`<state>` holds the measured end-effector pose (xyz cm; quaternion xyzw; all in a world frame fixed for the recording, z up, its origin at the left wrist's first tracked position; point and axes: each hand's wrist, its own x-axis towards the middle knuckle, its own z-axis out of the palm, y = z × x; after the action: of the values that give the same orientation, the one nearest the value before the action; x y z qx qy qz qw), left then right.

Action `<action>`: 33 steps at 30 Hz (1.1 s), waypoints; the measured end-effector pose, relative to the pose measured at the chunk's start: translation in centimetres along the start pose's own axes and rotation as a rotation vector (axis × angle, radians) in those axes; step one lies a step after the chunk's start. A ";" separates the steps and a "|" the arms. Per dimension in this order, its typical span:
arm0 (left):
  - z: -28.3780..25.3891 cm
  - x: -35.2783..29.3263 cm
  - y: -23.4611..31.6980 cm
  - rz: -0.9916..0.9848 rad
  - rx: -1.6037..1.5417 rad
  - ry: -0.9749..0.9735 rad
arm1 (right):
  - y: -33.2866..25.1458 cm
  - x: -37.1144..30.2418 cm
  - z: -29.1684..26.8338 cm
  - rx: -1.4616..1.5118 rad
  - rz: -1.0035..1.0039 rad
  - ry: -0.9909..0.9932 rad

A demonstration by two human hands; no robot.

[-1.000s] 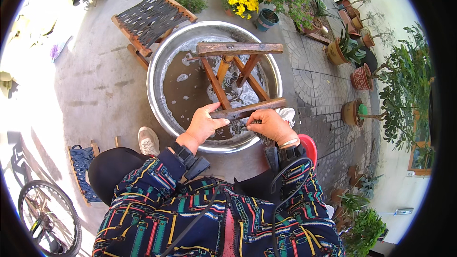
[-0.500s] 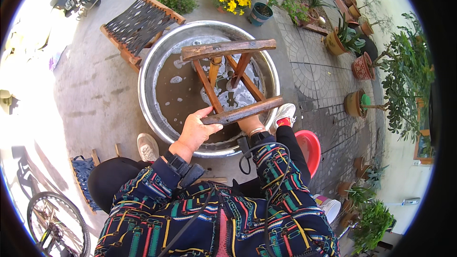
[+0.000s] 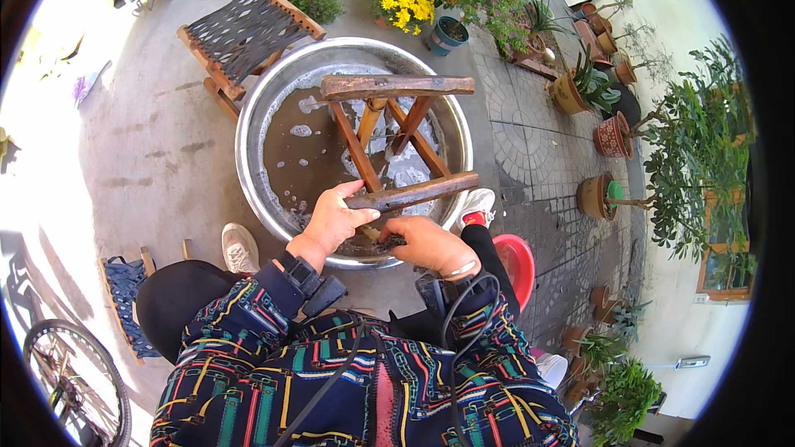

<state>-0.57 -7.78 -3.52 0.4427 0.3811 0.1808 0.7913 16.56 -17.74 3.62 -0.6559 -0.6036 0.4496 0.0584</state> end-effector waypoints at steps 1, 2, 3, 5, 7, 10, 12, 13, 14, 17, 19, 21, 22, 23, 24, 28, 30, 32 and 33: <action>0.0 -0.1 0.0 0.017 -0.002 -0.001 | -0.6 -0.8 -0.5 0.067 -0.046 0.117; 0.1 -0.1 0.0 0.035 -0.001 -0.006 | -1.1 -1.3 -0.9 0.119 -0.027 0.195; 0.1 0.0 0.1 -0.031 0.027 0.015 | -1.3 -1.4 -1.2 0.129 -0.078 0.351; 0.2 0.1 0.1 0.014 0.024 -0.011 | -1.3 -0.7 -1.5 0.080 -0.165 0.533; 0.1 0.1 0.2 0.030 0.120 0.007 | -0.8 0.4 -1.7 -0.051 -0.225 0.614; 0.0 -0.2 0.2 -0.021 0.038 -0.008 | 0.2 1.4 -2.4 -0.248 -0.252 0.616; 0.0 -0.3 0.3 0.004 -0.023 -0.021 | 0.6 1.5 -2.9 -0.320 0.047 0.731; 0.1 -0.3 0.2 -0.002 -0.027 -0.014 | 0.6 1.7 -2.7 -0.338 0.035 0.803; 0.2 -0.3 0.3 -0.041 -0.018 0.004 | 0.6 1.6 -2.9 -0.349 0.167 0.838; 0.5 -0.2 0.2 -0.011 -0.035 0.011 | 0.1 2.0 -2.0 -0.254 -0.119 0.789; 0.6 -0.2 0.1 -0.008 -0.044 0.010 | -0.2 2.2 -1.5 -0.241 -0.303 0.748; 0.5 -0.3 0.1 0.000 -0.054 -0.012 | -0.3 2.4 -1.2 -0.250 -0.319 0.687; 0.3 -0.3 0.2 -0.040 -0.048 -0.009 | -0.2 2.6 -1.0 -0.294 -0.255 0.700; 0.3 -0.3 0.1 -0.050 -0.068 -0.002 | 0.0 2.5 -1.1 -0.328 -0.161 0.791; 0.3 -0.3 0.0 -0.005 -0.082 -0.017 | 0.2 2.5 -1.1 -0.372 -0.010 0.821; 0.7 -0.2 -0.2 -0.004 -0.061 0.003 | 1.1 2.4 -1.0 -0.365 -0.022 0.788; 0.7 -0.1 -0.2 -0.033 -0.024 0.028 | 1.3 2.5 -0.9 -0.329 -0.306 0.673; 0.5 -0.3 -0.1 -0.002 -0.043 0.009 | 1.3 2.6 -1.1 -0.245 -0.350 0.663; 0.4 -0.3 -0.1 -0.006 -0.050 -0.001 | 1.4 2.5 -1.4 -0.282 -0.268 0.741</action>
<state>-0.49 -8.22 -3.33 0.4217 0.3772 0.1878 0.8029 18.15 -15.33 2.28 -0.6906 -0.6774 0.0845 0.2390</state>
